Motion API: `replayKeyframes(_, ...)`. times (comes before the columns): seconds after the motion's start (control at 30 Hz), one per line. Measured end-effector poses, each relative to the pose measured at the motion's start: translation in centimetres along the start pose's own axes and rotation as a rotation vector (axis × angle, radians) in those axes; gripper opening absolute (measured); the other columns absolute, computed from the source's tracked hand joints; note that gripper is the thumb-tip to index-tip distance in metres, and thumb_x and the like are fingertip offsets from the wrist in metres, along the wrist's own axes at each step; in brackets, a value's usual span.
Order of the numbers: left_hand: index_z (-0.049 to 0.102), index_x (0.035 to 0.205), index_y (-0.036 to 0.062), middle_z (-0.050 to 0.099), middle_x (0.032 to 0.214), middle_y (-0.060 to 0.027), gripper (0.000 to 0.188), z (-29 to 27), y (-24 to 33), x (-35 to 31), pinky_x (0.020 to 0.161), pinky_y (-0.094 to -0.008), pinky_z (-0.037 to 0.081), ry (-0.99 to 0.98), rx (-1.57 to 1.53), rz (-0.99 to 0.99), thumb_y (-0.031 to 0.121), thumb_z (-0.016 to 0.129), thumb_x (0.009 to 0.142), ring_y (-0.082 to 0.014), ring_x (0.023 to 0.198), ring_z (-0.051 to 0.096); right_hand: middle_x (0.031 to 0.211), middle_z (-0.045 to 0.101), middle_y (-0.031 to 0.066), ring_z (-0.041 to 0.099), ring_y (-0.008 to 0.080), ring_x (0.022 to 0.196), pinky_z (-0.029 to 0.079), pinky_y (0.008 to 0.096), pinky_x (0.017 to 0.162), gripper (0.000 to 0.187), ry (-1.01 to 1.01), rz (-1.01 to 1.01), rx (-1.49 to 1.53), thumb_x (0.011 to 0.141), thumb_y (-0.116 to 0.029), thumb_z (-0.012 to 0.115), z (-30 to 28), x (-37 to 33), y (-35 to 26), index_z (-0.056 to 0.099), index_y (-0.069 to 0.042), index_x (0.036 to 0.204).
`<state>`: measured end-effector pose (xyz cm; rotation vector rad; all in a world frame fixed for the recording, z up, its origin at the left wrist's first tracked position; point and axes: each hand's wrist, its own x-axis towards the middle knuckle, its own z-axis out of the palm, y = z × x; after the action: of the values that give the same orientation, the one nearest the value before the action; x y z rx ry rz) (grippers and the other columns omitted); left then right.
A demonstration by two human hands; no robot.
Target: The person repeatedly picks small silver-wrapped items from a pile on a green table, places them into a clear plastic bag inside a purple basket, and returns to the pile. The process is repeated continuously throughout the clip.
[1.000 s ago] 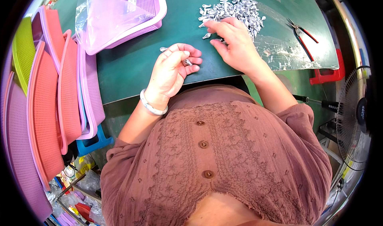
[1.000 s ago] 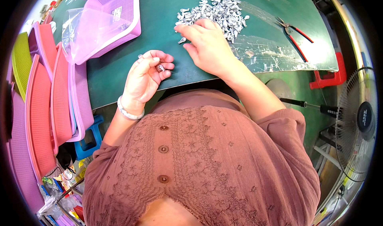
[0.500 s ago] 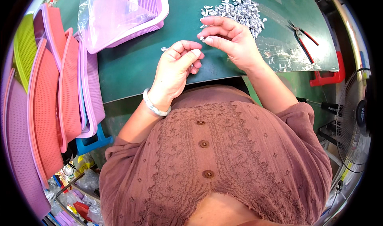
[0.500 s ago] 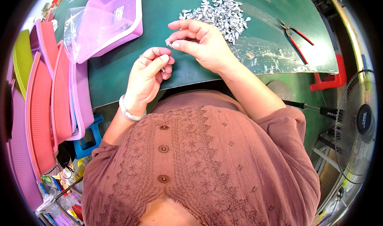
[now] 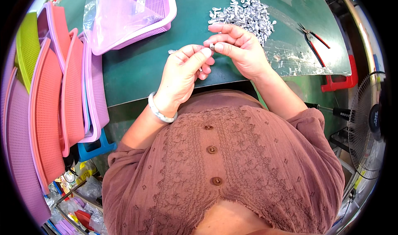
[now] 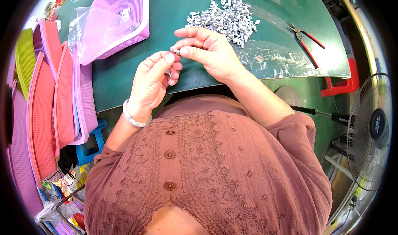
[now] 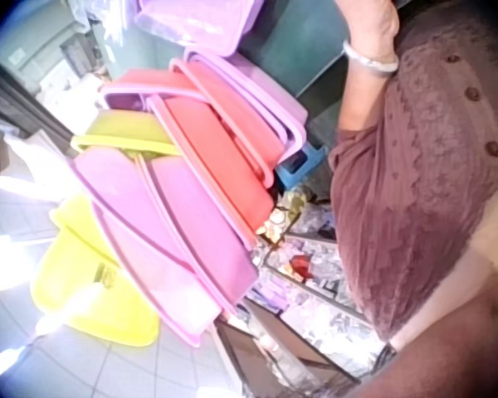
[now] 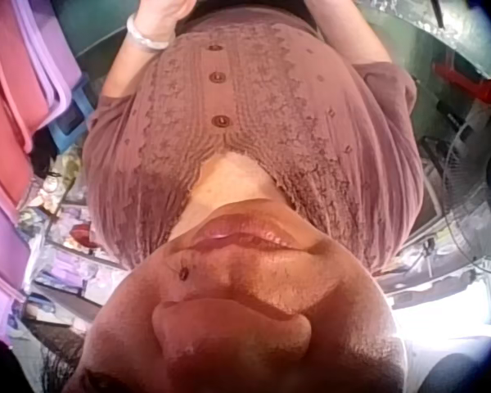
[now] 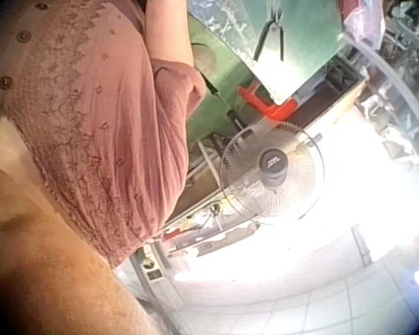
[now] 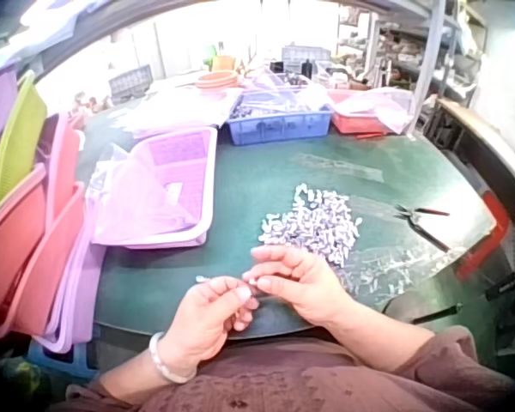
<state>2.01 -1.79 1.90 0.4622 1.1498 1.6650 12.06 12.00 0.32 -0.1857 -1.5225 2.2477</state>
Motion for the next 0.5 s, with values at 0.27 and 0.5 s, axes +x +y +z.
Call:
replayKeyframes(0.27,0.058,0.085,0.0019,0.057,0.071,-0.0039,0.022,0.11,0.31,0.11,0.050,-0.0204,0.038,0.004,-0.047,-0.052,0.023,0.051,0.088,-0.0079,0.058,0.050,0.095,0.062,0.0100,0.058,0.0130,0.086,0.045,0.0273,0.082,0.034,-0.001,-0.021,-0.106,0.082,0.000,0.055,0.14,-0.24,-0.18,0.048,0.001,0.116)
replayKeyframes(0.5,0.056,0.084,0.0029,0.057,0.071,-0.0040,0.017,-0.71,-0.59,0.77,0.049,-0.0209,0.038,-0.025,-0.172,-0.092,0.018,0.050,0.088,-0.0092,0.057,0.050,0.094,0.061,0.0083,0.057,0.0124,0.083,0.045,0.0254,0.077,0.037,-0.017,-0.224,-0.373,0.080,-0.001,0.057,0.74,-0.67,0.20,0.047,-0.001,0.116)
